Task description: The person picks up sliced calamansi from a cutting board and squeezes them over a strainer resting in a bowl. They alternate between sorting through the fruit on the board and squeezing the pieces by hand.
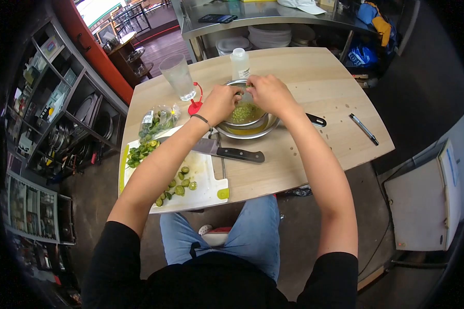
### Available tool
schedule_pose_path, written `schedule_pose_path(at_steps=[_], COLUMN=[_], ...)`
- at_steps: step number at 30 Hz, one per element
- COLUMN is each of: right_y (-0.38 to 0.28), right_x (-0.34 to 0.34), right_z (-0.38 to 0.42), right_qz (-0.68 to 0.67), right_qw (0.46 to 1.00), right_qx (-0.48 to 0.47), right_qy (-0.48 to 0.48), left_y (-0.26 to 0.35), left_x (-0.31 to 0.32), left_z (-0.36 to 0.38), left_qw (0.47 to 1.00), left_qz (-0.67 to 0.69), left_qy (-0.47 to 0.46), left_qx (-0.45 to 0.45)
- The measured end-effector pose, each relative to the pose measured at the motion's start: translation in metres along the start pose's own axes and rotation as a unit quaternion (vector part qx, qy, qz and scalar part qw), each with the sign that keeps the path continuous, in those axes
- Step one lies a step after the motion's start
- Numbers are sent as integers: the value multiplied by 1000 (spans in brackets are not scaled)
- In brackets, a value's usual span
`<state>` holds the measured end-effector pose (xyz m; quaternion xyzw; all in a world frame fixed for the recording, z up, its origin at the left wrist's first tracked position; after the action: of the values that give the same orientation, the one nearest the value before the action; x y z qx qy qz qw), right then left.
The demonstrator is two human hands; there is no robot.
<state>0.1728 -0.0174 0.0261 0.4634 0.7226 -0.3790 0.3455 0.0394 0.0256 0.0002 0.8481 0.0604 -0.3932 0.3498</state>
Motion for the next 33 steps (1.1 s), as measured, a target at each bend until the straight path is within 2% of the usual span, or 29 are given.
schedule_pose_path(at_steps=[4,16,20,24,26,28,33], right_y=[-2,-6,-6,-3,-3,-8,-13], right_x=[2,1,3,14,20,17,11], right_z=[2,4,3,2,1,0,0], right_qz=[6,18,4,39,103,108,109], right_qw=[999,999,998,998,992,992,993], right_qx=[-1,-3,5,-22,-55,-55,-47], right_qy=[-40,-51,-65,-43,-49,-38,-23], left_y=[-4,-5,0,-3,-4,2,7], left_x=[7,6,3,4,6,5,0], left_z=[-4,-8,-8,-9,-8,-7,-6], left_qw=[999,1000,1000,999,999,996,997], left_qz=[-31,-25,-20,-25,-27,-68,-65], left_qy=[-36,-3,-20,-22,-31,-30,-24], left_qx=[-4,-1,-11,7,23,40,42])
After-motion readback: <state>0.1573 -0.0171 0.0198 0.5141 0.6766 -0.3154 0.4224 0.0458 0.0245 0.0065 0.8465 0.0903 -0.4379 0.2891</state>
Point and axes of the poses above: each hand's wrist, its own z-axis away from the middle knuckle, its own x-axis out of the palm, y = z × x, the point moved 5 cm from there along -z, towards the middle knuckle, and after that the axes turned 10 degrees about z, right-handed, at the moved point
